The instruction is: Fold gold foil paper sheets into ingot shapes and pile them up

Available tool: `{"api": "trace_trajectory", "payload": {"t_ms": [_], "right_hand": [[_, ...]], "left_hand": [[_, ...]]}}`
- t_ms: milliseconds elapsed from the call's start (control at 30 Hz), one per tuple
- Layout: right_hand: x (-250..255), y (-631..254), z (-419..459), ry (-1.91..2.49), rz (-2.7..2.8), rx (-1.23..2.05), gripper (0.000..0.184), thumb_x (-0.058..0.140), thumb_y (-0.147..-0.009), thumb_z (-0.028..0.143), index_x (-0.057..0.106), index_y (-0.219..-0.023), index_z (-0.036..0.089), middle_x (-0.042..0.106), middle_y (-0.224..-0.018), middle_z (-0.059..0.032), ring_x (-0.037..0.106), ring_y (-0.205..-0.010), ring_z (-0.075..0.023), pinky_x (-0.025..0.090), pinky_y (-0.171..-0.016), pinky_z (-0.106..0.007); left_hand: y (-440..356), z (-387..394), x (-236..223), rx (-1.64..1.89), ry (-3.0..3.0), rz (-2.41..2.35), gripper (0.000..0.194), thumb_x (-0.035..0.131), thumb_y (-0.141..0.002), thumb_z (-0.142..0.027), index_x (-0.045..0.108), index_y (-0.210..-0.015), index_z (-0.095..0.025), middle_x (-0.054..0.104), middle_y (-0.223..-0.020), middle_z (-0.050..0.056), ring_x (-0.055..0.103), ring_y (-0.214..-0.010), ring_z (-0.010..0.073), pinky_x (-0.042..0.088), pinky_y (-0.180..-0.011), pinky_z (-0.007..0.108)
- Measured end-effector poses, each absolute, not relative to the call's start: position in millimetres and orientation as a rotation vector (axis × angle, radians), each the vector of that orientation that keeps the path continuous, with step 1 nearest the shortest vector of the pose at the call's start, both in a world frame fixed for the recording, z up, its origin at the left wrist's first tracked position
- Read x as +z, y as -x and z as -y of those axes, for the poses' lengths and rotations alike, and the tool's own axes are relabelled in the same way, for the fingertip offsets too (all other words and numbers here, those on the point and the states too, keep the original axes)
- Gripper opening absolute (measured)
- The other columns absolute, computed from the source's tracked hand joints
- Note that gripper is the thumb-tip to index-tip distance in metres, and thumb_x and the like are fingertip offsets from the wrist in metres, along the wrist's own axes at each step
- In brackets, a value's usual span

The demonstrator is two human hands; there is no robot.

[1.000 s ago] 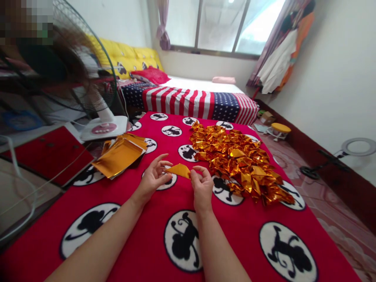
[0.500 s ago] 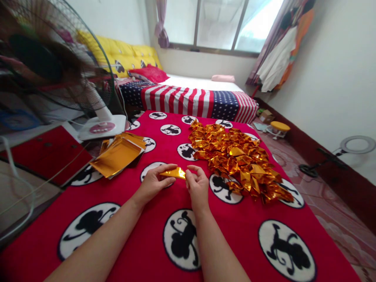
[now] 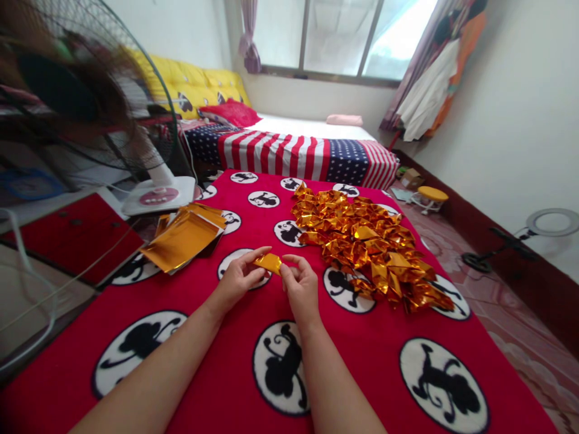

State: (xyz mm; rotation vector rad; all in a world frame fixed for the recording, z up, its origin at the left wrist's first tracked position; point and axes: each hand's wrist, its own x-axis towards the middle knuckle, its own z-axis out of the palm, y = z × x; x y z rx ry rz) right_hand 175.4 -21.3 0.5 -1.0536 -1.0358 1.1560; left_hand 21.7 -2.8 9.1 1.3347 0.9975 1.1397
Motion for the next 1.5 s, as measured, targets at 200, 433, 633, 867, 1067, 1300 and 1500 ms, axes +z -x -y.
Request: {"api": "trace_trajectory", "payload": {"t_ms": [200, 433, 633, 867, 1067, 1300, 1500], "right_hand": [[2.2, -172.9, 24.0, 1.063, 1.112, 1.121, 0.03, 0.07, -0.08, 0.04, 0.061, -0.1, 0.019, 0.051, -0.056, 0.0071, 0.042, -0.045, -0.0072, 0.03, -0.043, -0.019], [-1.2, -168.5, 26.0, 1.122, 1.311, 0.932, 0.029, 0.072, -0.078, 0.032, 0.062, -0.103, 0.021, 0.068, -0.082, -0.0021, 0.062, -0.067, -0.015, 0.046, -0.058, -0.024], [-5.8, -170.5, 27.2, 1.231, 1.489, 0.595, 0.022, 0.062, -0.087, 0.028, 0.064, -0.107, 0.021, 0.07, -0.093, -0.0053, 0.063, -0.074, -0.0161, 0.049, -0.066, -0.027], [-7.3, -176.0, 25.3, 1.236, 1.658, 0.364, 0.023, 0.056, -0.09, 0.02, 0.066, -0.111, 0.021, 0.07, -0.099, -0.0075, 0.065, -0.087, -0.0192, 0.051, -0.077, -0.031], [-7.1, -178.9, 24.3, 1.266, 1.675, 0.309, 0.027, 0.05, -0.089, 0.014, 0.068, -0.109, 0.02, 0.07, -0.09, -0.0063, 0.066, -0.082, -0.019, 0.05, -0.075, -0.031], [-7.1, -179.1, 23.5, 1.28, 1.683, 0.266, 0.027, 0.047, -0.091, 0.015, 0.07, -0.106, 0.019, 0.069, -0.084, -0.0063, 0.064, -0.075, -0.0184, 0.049, -0.071, -0.03], [-8.4, -178.9, 22.0, 1.296, 1.675, 0.236, 0.028, 0.047, -0.091, 0.016, 0.07, -0.107, 0.018, 0.07, -0.085, -0.0075, 0.066, -0.077, -0.0192, 0.05, -0.072, -0.03]], "left_hand": [[-22.7, 3.6, 10.6, 1.137, -1.348, -1.046, 0.053, 0.063, -0.074, -0.026, 0.062, -0.125, -0.01, 0.073, -0.101, 0.011, 0.07, -0.08, 0.018, 0.055, -0.065, 0.024], [-21.3, 0.3, 1.7, 1.232, -1.478, -1.174, 0.039, 0.062, -0.075, -0.023, 0.069, -0.112, -0.014, 0.074, -0.103, 0.009, 0.071, -0.088, 0.021, 0.057, -0.075, 0.028], [-21.4, -2.1, -4.7, 1.268, -1.705, -1.254, 0.038, 0.056, -0.079, -0.016, 0.07, -0.114, -0.016, 0.073, -0.107, 0.009, 0.069, -0.091, 0.0197, 0.055, -0.082, 0.03], [-20.6, -0.5, -4.0, 1.243, -1.814, -1.273, 0.045, 0.045, -0.083, -0.008, 0.066, -0.122, -0.015, 0.072, -0.1, 0.008, 0.067, -0.081, 0.0159, 0.053, -0.077, 0.027], [-21.5, -0.7, -5.6, 1.208, -1.91, -1.334, 0.044, 0.045, -0.085, -0.011, 0.065, -0.124, -0.014, 0.073, -0.096, 0.009, 0.067, -0.082, 0.0173, 0.052, -0.078, 0.029], [-24.8, 1.6, -1.6, 1.109, -2.068, -1.587, 0.037, 0.047, -0.085, -0.017, 0.066, -0.117, -0.014, 0.072, -0.106, 0.012, 0.067, -0.093, 0.0224, 0.05, -0.087, 0.033], [-28.0, 10.0, 11.2, 0.727, -2.2, -1.879, 0.027, 0.039, -0.091, -0.019, 0.066, -0.092, -0.017, 0.071, -0.088, 0.01, 0.067, -0.08, 0.0226, 0.045, -0.071, 0.03]]}}
